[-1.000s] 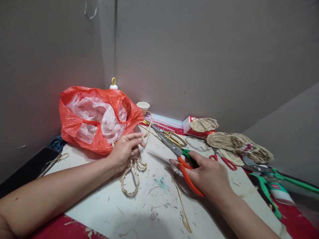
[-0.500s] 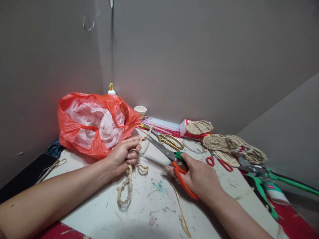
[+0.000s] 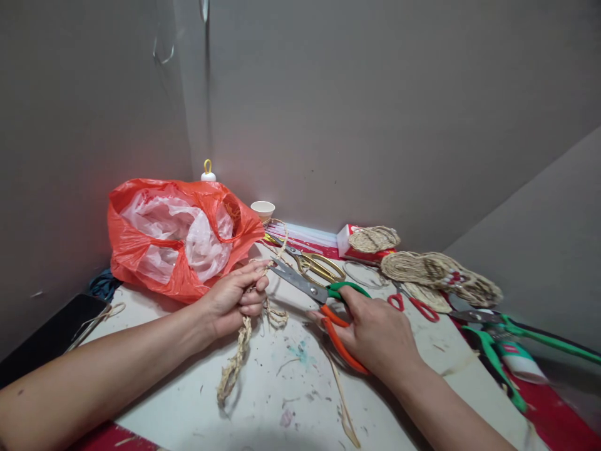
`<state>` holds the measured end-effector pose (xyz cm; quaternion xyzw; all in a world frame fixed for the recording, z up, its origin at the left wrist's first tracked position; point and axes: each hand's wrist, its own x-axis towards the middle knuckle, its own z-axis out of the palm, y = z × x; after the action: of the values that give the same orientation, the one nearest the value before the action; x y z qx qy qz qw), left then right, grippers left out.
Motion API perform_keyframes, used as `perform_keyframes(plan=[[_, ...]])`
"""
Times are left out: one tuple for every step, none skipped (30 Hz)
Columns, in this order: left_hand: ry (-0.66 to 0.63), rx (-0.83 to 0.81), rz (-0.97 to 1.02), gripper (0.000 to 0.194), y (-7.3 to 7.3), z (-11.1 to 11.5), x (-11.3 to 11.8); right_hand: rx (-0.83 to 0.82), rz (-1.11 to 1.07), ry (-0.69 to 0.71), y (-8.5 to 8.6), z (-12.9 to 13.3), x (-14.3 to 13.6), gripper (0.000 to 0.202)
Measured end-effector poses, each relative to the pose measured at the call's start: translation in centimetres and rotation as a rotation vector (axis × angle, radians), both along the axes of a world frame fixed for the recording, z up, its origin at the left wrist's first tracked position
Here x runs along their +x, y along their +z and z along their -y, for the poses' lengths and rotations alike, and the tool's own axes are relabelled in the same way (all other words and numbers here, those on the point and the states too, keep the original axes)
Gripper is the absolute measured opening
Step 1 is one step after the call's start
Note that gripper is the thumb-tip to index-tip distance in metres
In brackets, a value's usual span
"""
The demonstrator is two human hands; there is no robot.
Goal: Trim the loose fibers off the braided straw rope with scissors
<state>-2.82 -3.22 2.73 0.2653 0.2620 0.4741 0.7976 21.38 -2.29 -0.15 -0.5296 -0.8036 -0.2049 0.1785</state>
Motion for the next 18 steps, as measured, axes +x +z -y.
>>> perform_keyframes(plan=[[-0.014, 0.002, 0.016, 0.004, 0.0, 0.0, 0.0, 0.016, -0.001, 0.016, 0.1, 0.1, 0.0, 0.037], [-0.027, 0.003, 0.032, 0.003, -0.1, 0.1, 0.0, 0.031, -0.004, 0.036, 0.1, 0.1, -0.1, 0.036], [-0.038, 0.001, 0.044, 0.004, -0.1, 0.1, 0.0, 0.044, -0.008, 0.058, 0.1, 0.2, -0.1, 0.035], [-0.045, -0.005, 0.051, 0.005, -0.1, 0.1, -0.1, 0.055, -0.013, 0.075, 0.1, 0.2, -0.1, 0.033], [-0.047, -0.015, 0.054, 0.007, -0.1, 0.2, -0.1, 0.065, -0.020, 0.086, 0.1, 0.2, -0.1, 0.033], [-0.046, -0.027, 0.052, 0.009, 0.0, 0.2, -0.1, 0.072, -0.027, 0.086, 0.0, 0.2, -0.1, 0.033], [-0.046, -0.037, 0.051, 0.010, 0.0, 0.3, -0.1, 0.078, -0.033, 0.082, -0.1, 0.2, -0.1, 0.034], [-0.047, -0.045, 0.051, 0.011, 0.1, 0.3, 0.0, 0.081, -0.040, 0.077, -0.2, 0.2, -0.1, 0.035], [-0.049, -0.050, 0.054, 0.012, 0.1, 0.3, 0.0, 0.082, -0.054, 0.072, -0.4, 0.2, -0.1, 0.036], [-0.052, -0.052, 0.057, 0.011, 0.2, 0.4, 0.0, 0.079, -0.079, 0.070, -0.5, 0.1, -0.1, 0.037], [-0.053, -0.051, 0.061, 0.010, 0.2, 0.4, 0.0, 0.065, -0.121, 0.070, -0.6, 0.0, 0.0, 0.038], [-0.054, -0.049, 0.061, 0.009, 0.1, 0.4, 0.0, 0.039, -0.187, 0.069, -0.7, 0.0, -0.1, 0.039], [-0.053, -0.045, 0.058, 0.010, 0.1, 0.4, 0.1, -0.003, -0.278, 0.067, -0.7, 0.0, -0.1, 0.040], [-0.054, -0.039, 0.050, 0.011, 0.0, 0.5, 0.1, -0.060, -0.390, 0.066, -0.6, 0.0, -0.2, 0.041], [-0.057, -0.030, 0.036, 0.013, -0.1, 0.5, 0.1, -0.134, -0.519, 0.066, -0.4, 0.2, -0.4, 0.041], [-0.066, -0.018, 0.013, 0.015, -0.2, 0.5, 0.2, -0.225, -0.662, 0.071, -0.1, 0.3, -0.7, 0.041], [-0.083, -0.001, -0.020, 0.017, -0.3, 0.6, 0.3, -0.326, -0.813, 0.079, 0.3, 0.6, -1.0, 0.040], [-0.106, 0.018, -0.063, 0.020, -0.3, 0.8, 0.4, -0.434, -0.965, 0.091, 0.7, 0.9, -1.3, 0.040]])
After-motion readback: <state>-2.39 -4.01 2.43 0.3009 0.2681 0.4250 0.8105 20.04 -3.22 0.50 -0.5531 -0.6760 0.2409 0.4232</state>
